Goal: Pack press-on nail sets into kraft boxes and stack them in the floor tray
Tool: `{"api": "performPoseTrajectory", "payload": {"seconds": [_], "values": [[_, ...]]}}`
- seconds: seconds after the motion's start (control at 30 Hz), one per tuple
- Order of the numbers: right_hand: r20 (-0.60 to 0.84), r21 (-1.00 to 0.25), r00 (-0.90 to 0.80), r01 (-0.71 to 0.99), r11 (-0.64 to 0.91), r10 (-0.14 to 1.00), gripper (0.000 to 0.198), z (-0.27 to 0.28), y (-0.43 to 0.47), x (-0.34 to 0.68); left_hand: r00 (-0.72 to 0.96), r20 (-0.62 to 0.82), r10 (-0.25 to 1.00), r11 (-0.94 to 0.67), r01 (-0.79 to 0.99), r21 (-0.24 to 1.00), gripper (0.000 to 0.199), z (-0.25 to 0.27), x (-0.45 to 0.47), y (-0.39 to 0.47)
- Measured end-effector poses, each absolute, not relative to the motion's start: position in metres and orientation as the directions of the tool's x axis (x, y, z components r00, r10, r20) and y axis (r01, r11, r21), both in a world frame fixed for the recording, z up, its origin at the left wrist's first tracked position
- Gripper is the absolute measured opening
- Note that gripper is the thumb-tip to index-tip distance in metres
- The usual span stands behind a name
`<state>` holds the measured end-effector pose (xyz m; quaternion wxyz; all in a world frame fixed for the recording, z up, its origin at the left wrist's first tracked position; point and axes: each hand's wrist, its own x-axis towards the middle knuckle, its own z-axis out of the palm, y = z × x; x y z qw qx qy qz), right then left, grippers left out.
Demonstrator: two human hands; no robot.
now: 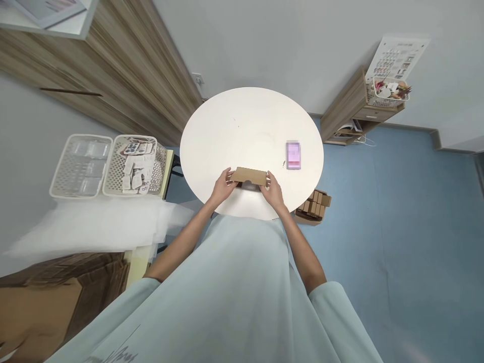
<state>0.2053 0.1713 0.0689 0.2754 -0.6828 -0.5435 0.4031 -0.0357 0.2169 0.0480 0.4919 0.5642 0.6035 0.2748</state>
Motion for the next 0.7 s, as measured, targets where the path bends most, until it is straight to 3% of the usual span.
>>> {"api": "performPoseTrajectory", "payload": {"seconds": [0.2,0.4,0.53,0.7], "values": [[-0.208,-0.713,0.028,0.68,-0.171,0.978,0.075,0.051,0.132,0.201,0.148,-0.158,0.976,0.04,0.595,0.803,0.076,0.029,-0.044,0.177],[-0.155,-0.683,0.035,0.719,-0.133,0.987,0.067,0.047,0.109,0.196,0.225,0.001,0.974,-0.151,0.652,0.743,0.058,0.029,-0.051,0.158],[-0.235,-0.65,0.028,0.738,-0.179,0.972,0.055,0.054,0.106,0.193,0.245,-0.047,0.968,-0.133,0.666,0.734,0.05,0.031,-0.053,0.152],[-0.357,-0.588,0.051,0.764,-0.267,0.933,0.041,0.054,0.105,0.19,0.264,-0.227,0.937,-0.029,0.708,0.705,0.038,0.026,-0.053,0.145]]}}
